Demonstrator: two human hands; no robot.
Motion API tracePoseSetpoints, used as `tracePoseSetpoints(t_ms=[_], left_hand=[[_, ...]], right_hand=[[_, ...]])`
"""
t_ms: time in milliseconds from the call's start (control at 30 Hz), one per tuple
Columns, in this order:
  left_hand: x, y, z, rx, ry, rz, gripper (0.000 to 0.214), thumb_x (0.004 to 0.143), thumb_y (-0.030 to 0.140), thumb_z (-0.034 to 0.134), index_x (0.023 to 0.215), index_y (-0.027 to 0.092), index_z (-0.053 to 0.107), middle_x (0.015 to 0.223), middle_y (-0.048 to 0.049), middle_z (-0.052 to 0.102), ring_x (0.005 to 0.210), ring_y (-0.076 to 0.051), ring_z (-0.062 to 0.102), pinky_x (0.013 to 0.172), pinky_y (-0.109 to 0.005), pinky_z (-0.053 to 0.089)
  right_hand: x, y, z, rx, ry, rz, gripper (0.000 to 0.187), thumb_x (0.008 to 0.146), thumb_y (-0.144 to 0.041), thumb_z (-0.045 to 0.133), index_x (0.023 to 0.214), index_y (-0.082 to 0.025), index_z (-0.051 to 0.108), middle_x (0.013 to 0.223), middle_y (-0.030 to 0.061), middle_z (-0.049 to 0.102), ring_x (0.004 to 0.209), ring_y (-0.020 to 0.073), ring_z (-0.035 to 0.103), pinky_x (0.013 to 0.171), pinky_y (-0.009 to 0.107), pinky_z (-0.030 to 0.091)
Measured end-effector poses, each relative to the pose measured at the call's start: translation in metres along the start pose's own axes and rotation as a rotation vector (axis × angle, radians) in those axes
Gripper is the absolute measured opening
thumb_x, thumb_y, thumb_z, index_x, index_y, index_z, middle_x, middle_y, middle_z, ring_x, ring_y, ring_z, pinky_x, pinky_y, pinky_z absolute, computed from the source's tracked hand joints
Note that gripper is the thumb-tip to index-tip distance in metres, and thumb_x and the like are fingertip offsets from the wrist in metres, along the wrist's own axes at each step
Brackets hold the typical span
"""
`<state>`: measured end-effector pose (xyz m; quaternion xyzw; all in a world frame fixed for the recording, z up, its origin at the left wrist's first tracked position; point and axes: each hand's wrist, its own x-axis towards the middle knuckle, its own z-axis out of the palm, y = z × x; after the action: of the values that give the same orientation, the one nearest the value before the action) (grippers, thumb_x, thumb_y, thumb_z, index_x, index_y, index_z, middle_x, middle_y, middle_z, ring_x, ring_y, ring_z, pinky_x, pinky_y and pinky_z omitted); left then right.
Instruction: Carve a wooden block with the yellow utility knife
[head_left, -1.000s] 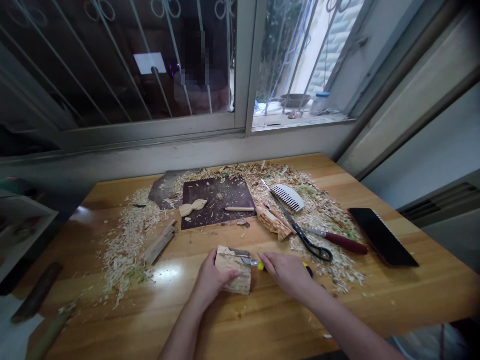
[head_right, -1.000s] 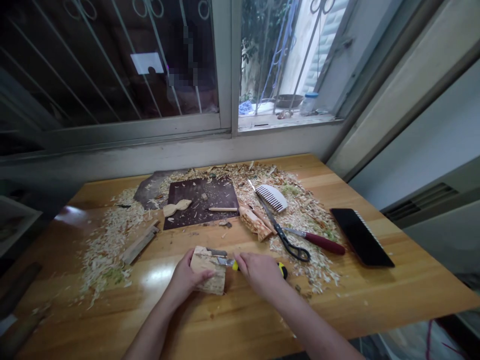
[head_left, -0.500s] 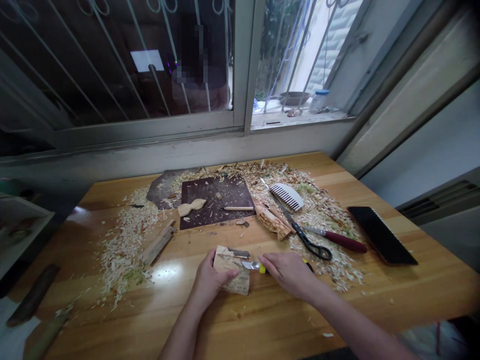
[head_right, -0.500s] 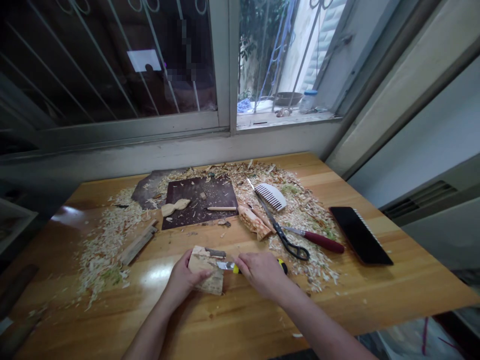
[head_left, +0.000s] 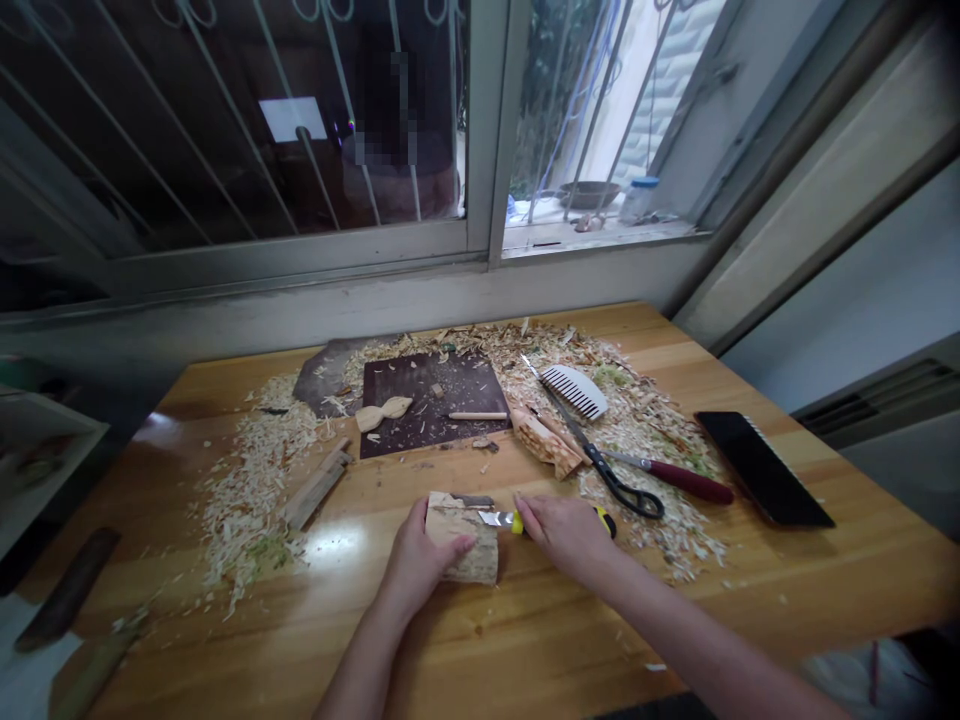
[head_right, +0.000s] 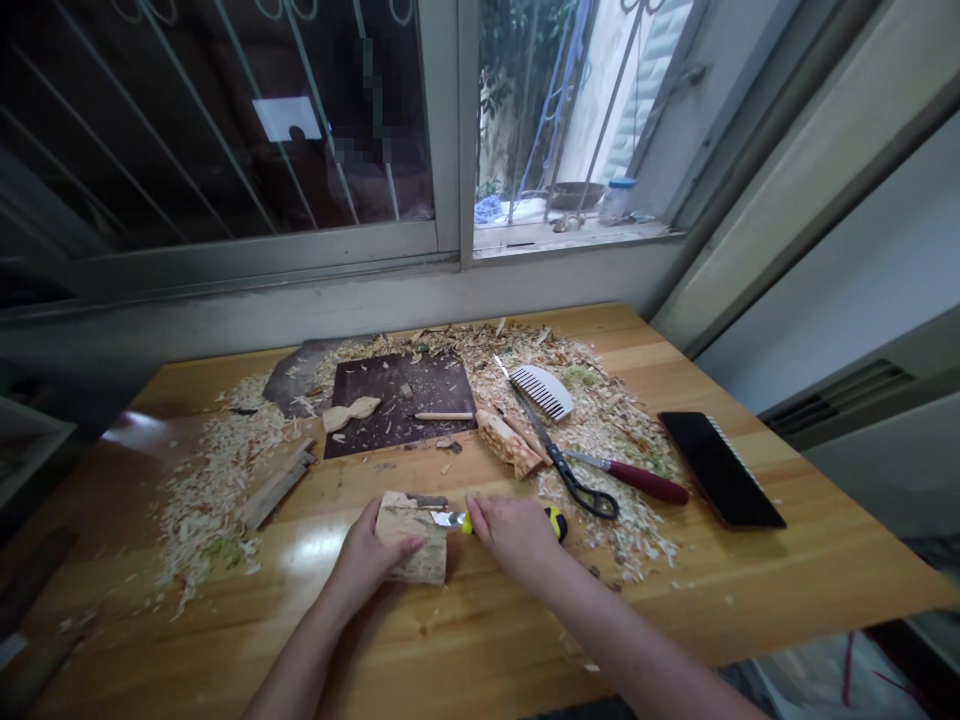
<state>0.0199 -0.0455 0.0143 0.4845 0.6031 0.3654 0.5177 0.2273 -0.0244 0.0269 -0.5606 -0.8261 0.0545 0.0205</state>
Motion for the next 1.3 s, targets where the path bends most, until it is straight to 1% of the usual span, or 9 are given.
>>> tracePoseSetpoints(t_ms=[233, 467, 567, 667, 733, 900, 1100, 1167, 1300], left_hand=[[-0.002, 0.002, -0.001, -0.05, -0.028, 0.035, 0.052, 0.055, 0.032, 0.071, 0.1, 0.014, 0.051, 0.094, -0.0099, 0.066, 0.085, -0.023, 0.061, 0.076, -0.032, 0.046], [-0.001, 0.0, -0.003, -0.051, -0.043, 0.054, 0.051, 0.055, 0.03, 0.071, 0.099, 0.015, 0.052, 0.095, -0.0093, 0.065, 0.085, -0.023, 0.06, 0.077, -0.033, 0.045], [-0.002, -0.003, -0.002, -0.065, -0.039, 0.068, 0.051, 0.055, 0.027, 0.071, 0.1, 0.015, 0.05, 0.096, -0.0088, 0.065, 0.085, -0.022, 0.06, 0.077, -0.032, 0.045], [-0.003, -0.002, 0.0, -0.064, 0.029, 0.057, 0.05, 0.055, 0.025, 0.071, 0.099, 0.014, 0.05, 0.094, -0.0078, 0.065, 0.083, -0.021, 0.06, 0.075, -0.031, 0.046], [-0.004, 0.0, 0.0, -0.058, 0.045, 0.055, 0.05, 0.054, 0.025, 0.071, 0.098, 0.014, 0.05, 0.093, -0.0073, 0.065, 0.082, -0.021, 0.06, 0.075, -0.031, 0.046], [-0.003, 0.008, -0.004, -0.104, -0.009, 0.051, 0.048, 0.054, 0.025, 0.071, 0.097, 0.015, 0.052, 0.093, -0.0055, 0.065, 0.083, -0.019, 0.06, 0.077, -0.029, 0.045], [0.002, 0.002, -0.005, -0.186, -0.08, 0.015, 0.048, 0.054, 0.023, 0.071, 0.096, 0.014, 0.052, 0.09, -0.0065, 0.066, 0.081, -0.02, 0.061, 0.074, -0.03, 0.047], [0.002, -0.001, -0.002, -0.218, -0.047, 0.018, 0.049, 0.053, 0.023, 0.072, 0.096, 0.014, 0.053, 0.089, -0.0055, 0.066, 0.081, -0.02, 0.061, 0.073, -0.029, 0.047], [-0.002, -0.005, 0.003, -0.251, 0.074, -0.004, 0.051, 0.051, 0.02, 0.072, 0.098, 0.015, 0.052, 0.087, -0.0037, 0.067, 0.077, -0.019, 0.061, 0.07, -0.028, 0.048]], right_hand=[[0.002, 0.003, -0.001, -0.009, 0.02, -0.042, 0.039, 0.091, -0.03, 0.027, 0.075, -0.02, 0.062, 0.07, 0.0031, 0.067, 0.063, 0.0131, 0.06, 0.054, 0.023, 0.03], [0.008, 0.011, 0.0, 0.014, 0.05, -0.124, 0.038, 0.09, -0.029, 0.028, 0.073, -0.02, 0.06, 0.07, 0.0006, 0.065, 0.066, 0.0115, 0.059, 0.058, 0.022, 0.031], [0.006, 0.008, 0.002, 0.019, 0.083, -0.104, 0.038, 0.091, -0.028, 0.027, 0.074, -0.019, 0.06, 0.069, 0.0007, 0.064, 0.064, 0.011, 0.058, 0.057, 0.022, 0.03], [0.002, 0.002, 0.008, 0.011, 0.129, -0.052, 0.037, 0.09, -0.025, 0.027, 0.074, -0.019, 0.06, 0.068, 0.002, 0.063, 0.062, 0.0117, 0.056, 0.056, 0.023, 0.028], [0.0, -0.003, 0.012, 0.002, 0.163, -0.022, 0.037, 0.09, -0.024, 0.027, 0.074, -0.018, 0.06, 0.067, 0.0031, 0.063, 0.062, 0.0125, 0.055, 0.056, 0.025, 0.027], [-0.002, -0.004, 0.017, -0.003, 0.218, -0.014, 0.036, 0.09, -0.024, 0.028, 0.075, -0.018, 0.061, 0.068, 0.004, 0.062, 0.062, 0.0129, 0.053, 0.057, 0.026, 0.026], [0.006, 0.008, 0.01, 0.022, 0.174, -0.132, 0.036, 0.09, -0.026, 0.029, 0.071, -0.019, 0.059, 0.065, 0.0004, 0.062, 0.061, 0.0104, 0.054, 0.058, 0.023, 0.027], [0.007, 0.011, 0.007, 0.029, 0.161, -0.16, 0.037, 0.09, -0.027, 0.029, 0.069, -0.019, 0.059, 0.065, -0.0002, 0.062, 0.061, 0.01, 0.055, 0.057, 0.023, 0.027], [0.009, 0.011, 0.007, 0.033, 0.164, -0.169, 0.04, 0.09, -0.027, 0.026, 0.069, -0.018, 0.058, 0.064, 0.001, 0.062, 0.06, 0.0105, 0.054, 0.056, 0.023, 0.027]])
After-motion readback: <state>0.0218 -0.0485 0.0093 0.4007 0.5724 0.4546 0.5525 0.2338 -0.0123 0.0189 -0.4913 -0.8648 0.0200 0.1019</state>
